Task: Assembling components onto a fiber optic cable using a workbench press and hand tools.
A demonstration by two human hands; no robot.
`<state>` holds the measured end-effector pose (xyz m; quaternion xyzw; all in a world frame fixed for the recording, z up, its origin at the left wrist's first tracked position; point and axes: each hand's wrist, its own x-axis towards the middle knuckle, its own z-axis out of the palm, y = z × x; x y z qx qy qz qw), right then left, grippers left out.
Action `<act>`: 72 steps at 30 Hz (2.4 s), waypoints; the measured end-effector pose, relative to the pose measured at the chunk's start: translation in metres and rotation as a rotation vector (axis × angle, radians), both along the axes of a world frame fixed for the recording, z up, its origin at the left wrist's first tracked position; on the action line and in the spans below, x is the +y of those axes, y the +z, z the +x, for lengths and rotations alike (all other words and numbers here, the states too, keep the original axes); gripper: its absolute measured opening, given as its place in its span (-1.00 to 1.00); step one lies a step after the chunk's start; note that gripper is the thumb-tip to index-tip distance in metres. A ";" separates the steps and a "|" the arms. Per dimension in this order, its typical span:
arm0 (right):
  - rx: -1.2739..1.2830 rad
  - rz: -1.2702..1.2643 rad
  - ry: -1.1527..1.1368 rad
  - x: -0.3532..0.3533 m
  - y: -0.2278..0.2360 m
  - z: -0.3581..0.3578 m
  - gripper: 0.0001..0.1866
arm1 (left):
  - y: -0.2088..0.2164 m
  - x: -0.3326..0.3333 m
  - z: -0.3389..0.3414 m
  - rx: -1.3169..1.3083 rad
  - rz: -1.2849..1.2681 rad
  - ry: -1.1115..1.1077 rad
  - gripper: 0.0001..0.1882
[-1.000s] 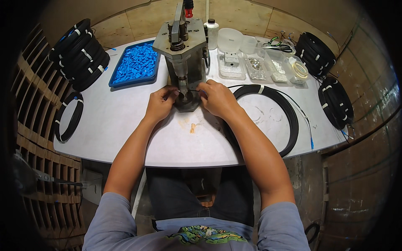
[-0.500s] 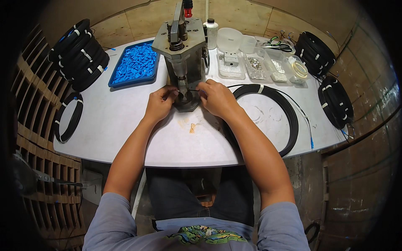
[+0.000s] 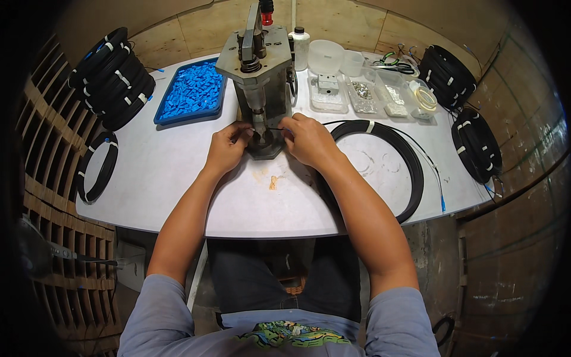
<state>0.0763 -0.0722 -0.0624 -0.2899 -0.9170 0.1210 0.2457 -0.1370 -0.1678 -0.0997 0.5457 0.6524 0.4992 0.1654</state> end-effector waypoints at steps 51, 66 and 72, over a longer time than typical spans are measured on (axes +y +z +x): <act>-0.008 0.001 -0.004 0.001 -0.001 0.000 -0.79 | -0.002 0.000 -0.002 0.003 -0.011 -0.014 -0.75; 0.004 -0.017 -0.008 0.001 0.000 0.000 -0.79 | -0.003 0.002 -0.002 0.011 0.013 -0.015 -0.75; 0.016 0.017 -0.004 0.001 -0.001 -0.001 -0.79 | -0.001 -0.001 -0.001 0.009 0.008 0.002 -0.76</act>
